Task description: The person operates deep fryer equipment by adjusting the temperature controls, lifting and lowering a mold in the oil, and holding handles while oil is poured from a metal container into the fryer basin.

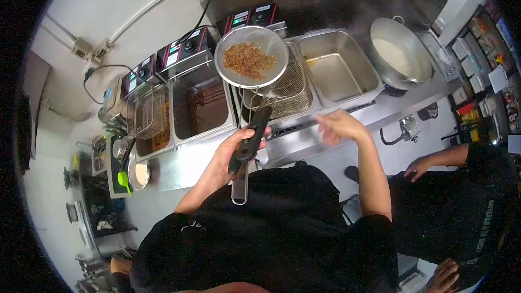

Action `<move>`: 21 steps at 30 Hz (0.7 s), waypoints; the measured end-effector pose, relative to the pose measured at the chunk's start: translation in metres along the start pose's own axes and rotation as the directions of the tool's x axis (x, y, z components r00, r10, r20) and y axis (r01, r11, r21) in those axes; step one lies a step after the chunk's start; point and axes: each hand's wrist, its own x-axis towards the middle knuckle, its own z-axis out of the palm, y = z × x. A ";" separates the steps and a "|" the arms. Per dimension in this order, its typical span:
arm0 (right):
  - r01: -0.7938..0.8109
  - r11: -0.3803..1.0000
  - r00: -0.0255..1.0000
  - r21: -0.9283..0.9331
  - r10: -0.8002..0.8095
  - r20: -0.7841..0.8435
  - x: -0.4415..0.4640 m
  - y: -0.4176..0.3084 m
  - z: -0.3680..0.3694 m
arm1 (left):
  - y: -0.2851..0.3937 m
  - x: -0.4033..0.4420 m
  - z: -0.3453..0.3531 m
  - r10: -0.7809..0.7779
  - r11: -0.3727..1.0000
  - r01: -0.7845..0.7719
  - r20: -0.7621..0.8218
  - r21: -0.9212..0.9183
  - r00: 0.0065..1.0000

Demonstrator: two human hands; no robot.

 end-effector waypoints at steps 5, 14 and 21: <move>0.144 0.957 0.962 0.253 -0.195 0.191 -0.008 -0.033 0.063 | -0.006 0.006 -0.006 0.008 1.000 -0.007 0.062 -0.017 0.998; -0.002 0.582 0.949 0.813 -0.255 0.185 0.005 -0.069 0.131 | -0.011 0.005 -0.010 0.029 0.999 -0.031 0.056 0.037 0.998; -0.023 0.570 0.972 0.821 -0.178 0.151 -0.008 -0.091 0.139 | -0.009 -0.002 -0.013 -0.016 1.000 0.017 0.136 -0.008 0.991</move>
